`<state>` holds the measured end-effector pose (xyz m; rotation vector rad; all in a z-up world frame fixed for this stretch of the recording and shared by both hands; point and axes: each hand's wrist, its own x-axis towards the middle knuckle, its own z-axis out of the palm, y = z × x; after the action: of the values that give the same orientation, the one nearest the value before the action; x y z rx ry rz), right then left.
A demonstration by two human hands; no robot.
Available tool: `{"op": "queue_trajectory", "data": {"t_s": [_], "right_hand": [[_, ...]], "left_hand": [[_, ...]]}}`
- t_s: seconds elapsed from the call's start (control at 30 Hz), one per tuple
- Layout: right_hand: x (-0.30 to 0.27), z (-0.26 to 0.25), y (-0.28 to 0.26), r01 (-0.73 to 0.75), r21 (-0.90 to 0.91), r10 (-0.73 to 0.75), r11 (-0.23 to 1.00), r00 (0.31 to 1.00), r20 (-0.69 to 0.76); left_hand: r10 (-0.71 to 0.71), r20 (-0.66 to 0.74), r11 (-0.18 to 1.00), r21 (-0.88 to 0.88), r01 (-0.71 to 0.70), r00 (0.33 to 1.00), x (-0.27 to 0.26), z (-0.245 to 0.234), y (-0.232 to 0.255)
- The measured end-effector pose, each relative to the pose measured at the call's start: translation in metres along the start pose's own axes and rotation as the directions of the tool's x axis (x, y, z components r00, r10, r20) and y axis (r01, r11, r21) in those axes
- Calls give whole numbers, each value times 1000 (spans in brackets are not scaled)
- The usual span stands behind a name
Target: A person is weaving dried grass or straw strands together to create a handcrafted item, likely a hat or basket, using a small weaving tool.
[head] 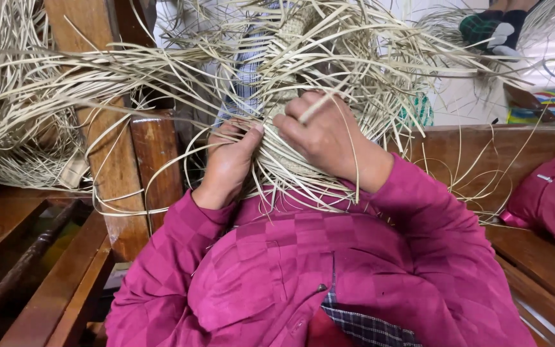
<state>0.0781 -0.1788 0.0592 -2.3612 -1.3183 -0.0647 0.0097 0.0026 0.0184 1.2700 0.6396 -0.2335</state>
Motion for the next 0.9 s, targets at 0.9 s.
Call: {"op": "queue_trajectory", "data": {"t_s": [0.9], "right_hand": [[29,-35,-14,72,-37,-70,997,995,67]], "left_hand": [[-11,88,998,-62,16,996,-6,6,42]]}}
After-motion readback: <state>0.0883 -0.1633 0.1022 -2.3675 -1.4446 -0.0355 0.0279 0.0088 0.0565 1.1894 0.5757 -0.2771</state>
